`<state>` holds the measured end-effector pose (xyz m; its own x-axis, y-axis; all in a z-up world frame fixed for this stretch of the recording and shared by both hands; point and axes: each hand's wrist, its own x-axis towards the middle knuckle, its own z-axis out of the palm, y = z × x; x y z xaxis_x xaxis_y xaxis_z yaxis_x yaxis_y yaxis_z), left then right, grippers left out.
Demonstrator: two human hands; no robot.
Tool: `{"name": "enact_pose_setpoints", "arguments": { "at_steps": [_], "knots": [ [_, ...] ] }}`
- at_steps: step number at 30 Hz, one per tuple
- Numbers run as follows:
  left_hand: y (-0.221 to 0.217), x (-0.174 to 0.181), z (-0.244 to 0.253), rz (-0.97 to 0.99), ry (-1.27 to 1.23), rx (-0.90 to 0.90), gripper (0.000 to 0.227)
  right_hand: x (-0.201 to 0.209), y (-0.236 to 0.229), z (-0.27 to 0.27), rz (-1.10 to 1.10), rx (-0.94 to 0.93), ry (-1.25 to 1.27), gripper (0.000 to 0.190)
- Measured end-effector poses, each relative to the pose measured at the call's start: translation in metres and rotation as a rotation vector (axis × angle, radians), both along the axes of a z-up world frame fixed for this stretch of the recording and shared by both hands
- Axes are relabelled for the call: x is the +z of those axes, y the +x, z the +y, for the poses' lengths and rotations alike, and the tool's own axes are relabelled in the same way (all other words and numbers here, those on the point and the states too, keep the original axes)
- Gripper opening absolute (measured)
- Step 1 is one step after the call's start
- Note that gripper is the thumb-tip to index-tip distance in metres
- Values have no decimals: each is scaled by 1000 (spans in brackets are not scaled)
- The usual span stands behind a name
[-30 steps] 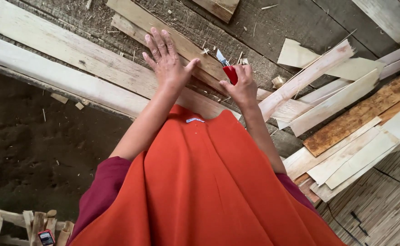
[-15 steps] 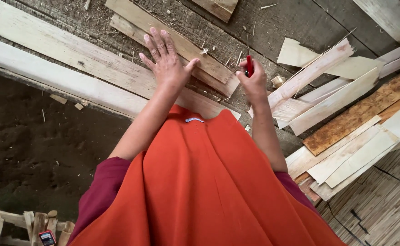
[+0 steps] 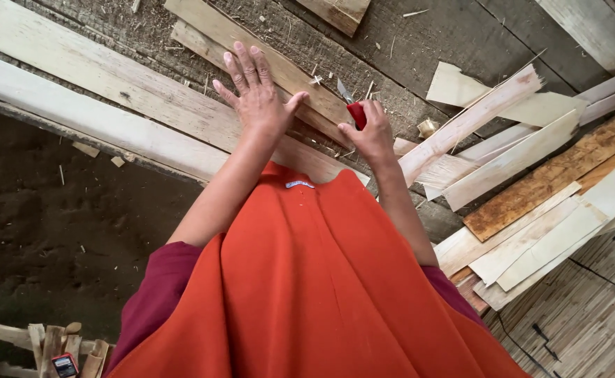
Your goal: Trimming and sizing thin wooden planks using a utility knife in a workshop environment.
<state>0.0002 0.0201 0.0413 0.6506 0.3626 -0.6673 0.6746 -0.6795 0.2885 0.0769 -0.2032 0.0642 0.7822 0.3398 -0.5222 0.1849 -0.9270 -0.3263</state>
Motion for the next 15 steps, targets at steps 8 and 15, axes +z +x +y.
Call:
{"name": "enact_pose_setpoints", "arguments": {
  "at_steps": [8, 15],
  "knots": [
    [0, -9, 11, -59, 18, 68, 98, 10, 9, 4, 45, -17, 86, 48],
    [-6, -38, 20, -203, 86, 150, 124, 29, 24, 93, -186, 259, 509, 24]
  ]
}}
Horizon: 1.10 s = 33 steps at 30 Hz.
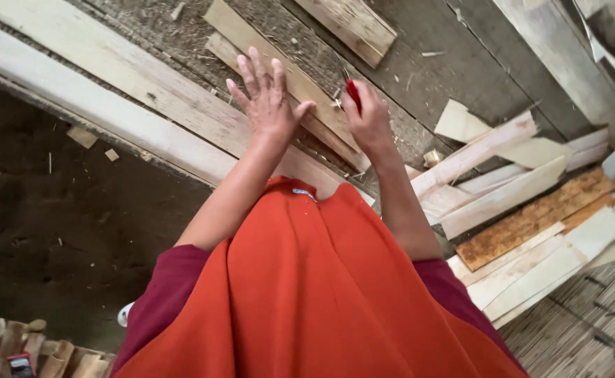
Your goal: Trimming and sizing thin wooden planks using a utility knife in a workshop environment.
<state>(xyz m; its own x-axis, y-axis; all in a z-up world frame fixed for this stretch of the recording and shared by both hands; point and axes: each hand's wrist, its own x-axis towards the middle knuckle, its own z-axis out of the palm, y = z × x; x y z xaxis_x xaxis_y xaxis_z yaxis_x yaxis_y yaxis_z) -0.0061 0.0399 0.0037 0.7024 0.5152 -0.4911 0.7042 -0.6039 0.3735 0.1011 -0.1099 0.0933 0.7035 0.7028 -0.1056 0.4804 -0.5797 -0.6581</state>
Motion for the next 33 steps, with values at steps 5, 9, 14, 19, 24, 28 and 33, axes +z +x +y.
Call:
{"name": "enact_pose_setpoints", "arguments": {
  "at_steps": [5, 9, 14, 19, 24, 28, 33],
  "knots": [
    [2, 16, 11, 70, -59, -22, 123, -37, 9, 81, -85, 137, -269, 22],
    [3, 20, 18, 121, -168, -30, 124, -46, 6, 150, 23, 213, -620, 33],
    [5, 32, 33, 109, -275, -4, 105, -46, 1, 188, -20, 252, -657, 26],
    [4, 34, 37, 124, -334, -7, 104, -47, 0, 209, 13, 230, -653, 20],
    [9, 30, 36, 124, -283, -56, 108, -51, 3, 208, -44, 278, -678, 23],
    [12, 19, 30, 199, -192, -108, 109, -49, 5, 201, -81, 323, -702, 19],
    [12, 28, 37, 172, -299, -51, 127, -22, 3, 199, 55, 286, -767, 20]
  ]
}}
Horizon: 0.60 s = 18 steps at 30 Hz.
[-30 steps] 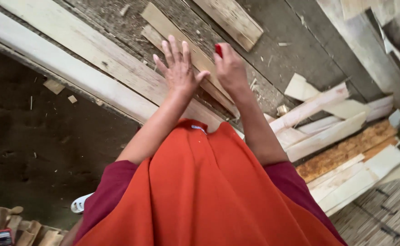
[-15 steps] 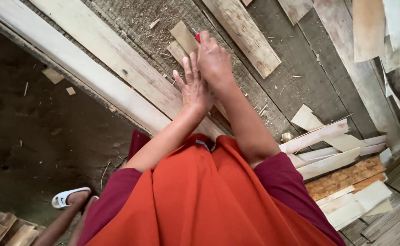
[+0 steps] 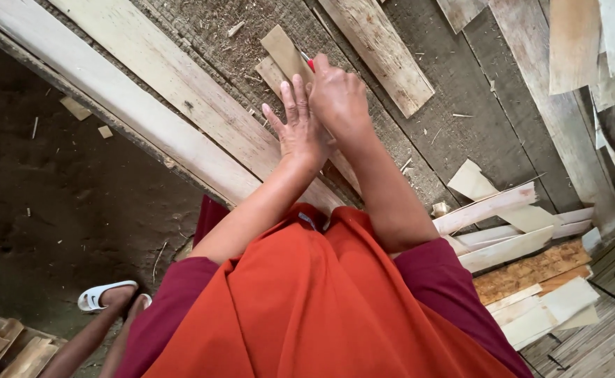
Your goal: Trimming and sizing thin wooden planks using a utility knife in a workshop environment.
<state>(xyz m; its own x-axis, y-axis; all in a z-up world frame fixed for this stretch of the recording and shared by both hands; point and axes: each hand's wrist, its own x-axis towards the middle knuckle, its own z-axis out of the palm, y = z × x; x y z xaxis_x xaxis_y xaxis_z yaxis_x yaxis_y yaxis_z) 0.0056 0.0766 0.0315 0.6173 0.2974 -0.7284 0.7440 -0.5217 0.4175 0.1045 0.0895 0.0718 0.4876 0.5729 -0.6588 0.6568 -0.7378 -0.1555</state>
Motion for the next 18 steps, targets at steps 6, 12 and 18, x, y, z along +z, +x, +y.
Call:
{"name": "enact_pose_setpoints", "arguments": {
  "at_steps": [6, 12, 18],
  "knots": [
    [1, 2, -2, 39, 29, -34, 129, 1, 2, -13, -3, 26, -46, 27],
    [0, -7, -9, 51, 100, -89, 127, 3, 5, -37, 21, 17, -58, 32],
    [-1, -4, -9, 54, 110, -99, 131, 11, 6, -62, -1, 14, -74, 22]
  ]
}}
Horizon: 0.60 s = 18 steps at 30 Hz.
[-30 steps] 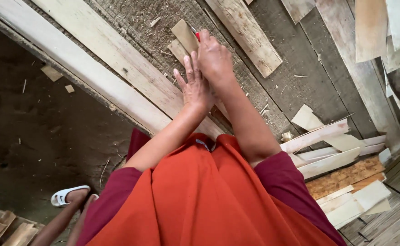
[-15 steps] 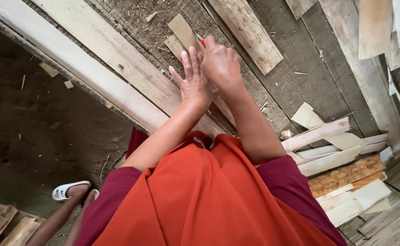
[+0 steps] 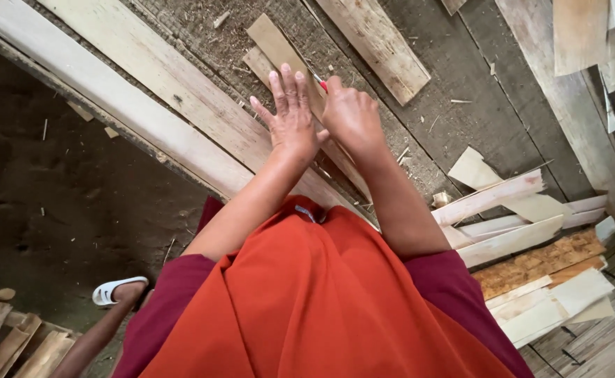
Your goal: Trimming and sizing thin wooden planks using a utility knife in a workshop environment.
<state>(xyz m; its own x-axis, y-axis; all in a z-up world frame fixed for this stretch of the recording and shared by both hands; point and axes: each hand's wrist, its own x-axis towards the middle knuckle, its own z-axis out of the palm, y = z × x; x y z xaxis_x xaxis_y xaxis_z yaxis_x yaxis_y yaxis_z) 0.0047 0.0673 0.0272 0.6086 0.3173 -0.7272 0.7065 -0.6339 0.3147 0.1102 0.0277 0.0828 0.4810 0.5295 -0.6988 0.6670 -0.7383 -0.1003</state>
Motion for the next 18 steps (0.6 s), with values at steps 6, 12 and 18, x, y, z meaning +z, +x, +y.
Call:
{"name": "enact_pose_setpoints", "arguments": {
  "at_steps": [6, 12, 18],
  "knots": [
    [-3, -24, -12, -66, 61, 19, 134, 18, -1, -13, 53, -41, -58, 20],
    [-9, -78, -37, -348, 471, 56, 153, 29, -2, -16, 70, -50, -92, 34],
    [0, -26, -17, -87, 87, 63, 143, 31, 2, -34, 31, -9, -129, 48]
  ]
}}
